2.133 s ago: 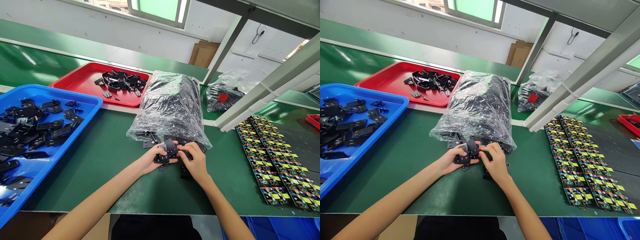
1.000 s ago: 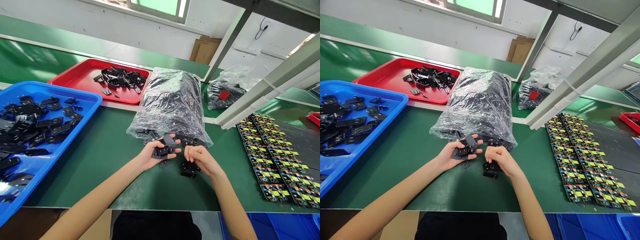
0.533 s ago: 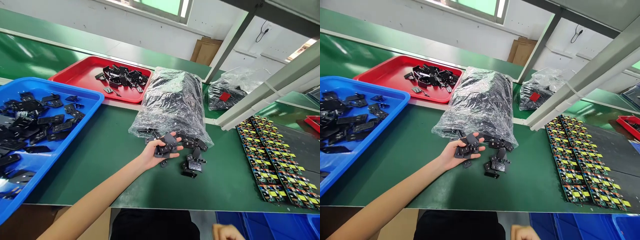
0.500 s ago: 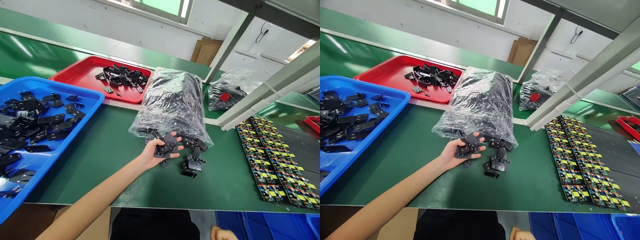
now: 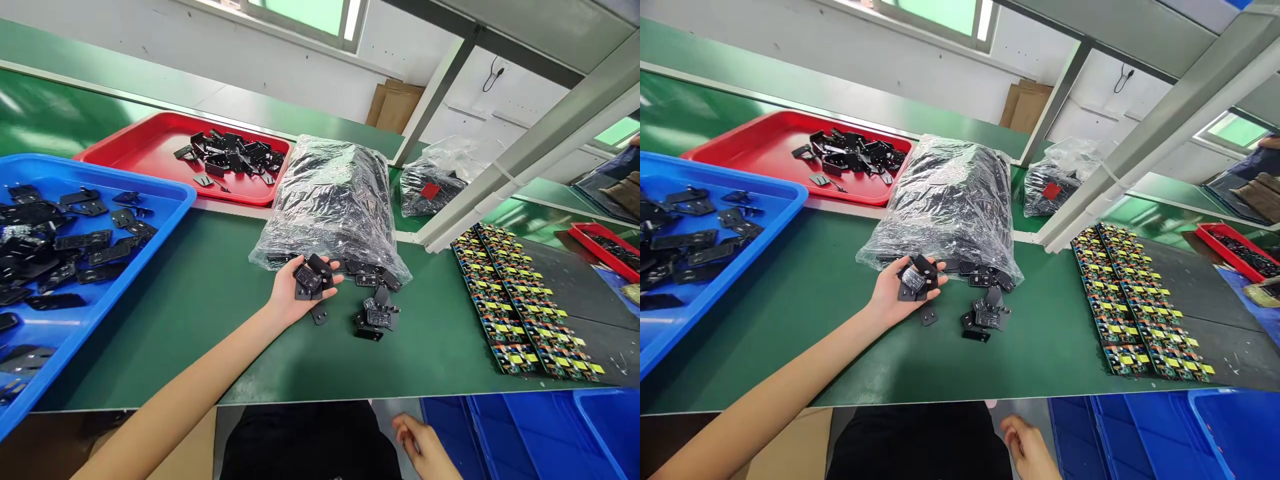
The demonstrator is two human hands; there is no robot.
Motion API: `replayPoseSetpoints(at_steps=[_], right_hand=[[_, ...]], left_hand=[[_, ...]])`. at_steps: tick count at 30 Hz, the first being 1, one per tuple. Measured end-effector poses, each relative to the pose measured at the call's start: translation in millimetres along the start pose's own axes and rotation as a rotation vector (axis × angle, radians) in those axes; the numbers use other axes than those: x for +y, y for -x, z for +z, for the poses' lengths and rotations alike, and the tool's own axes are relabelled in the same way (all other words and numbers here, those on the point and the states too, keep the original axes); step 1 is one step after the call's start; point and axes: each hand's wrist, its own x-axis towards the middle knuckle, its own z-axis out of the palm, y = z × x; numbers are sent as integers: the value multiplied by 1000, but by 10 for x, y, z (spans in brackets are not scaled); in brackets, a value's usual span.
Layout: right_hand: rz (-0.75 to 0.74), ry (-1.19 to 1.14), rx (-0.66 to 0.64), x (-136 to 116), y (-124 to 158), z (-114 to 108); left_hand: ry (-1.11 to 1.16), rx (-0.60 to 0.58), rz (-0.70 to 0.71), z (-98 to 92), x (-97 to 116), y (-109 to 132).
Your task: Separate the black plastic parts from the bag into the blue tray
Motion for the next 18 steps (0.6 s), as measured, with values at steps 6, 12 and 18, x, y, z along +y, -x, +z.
replayPoseSetpoints(at_steps=[6,12,18], right_hand=[[-280,178,322,-657,-636,-480],[-396,402,430,-881,-1160,-504],[-556,156,689,-1184,-1226,-693]], left_hand=[[39,27,70,15,24,20],[97,25,87,0,108,25],[-13,-93,-51,-2,4,52]])
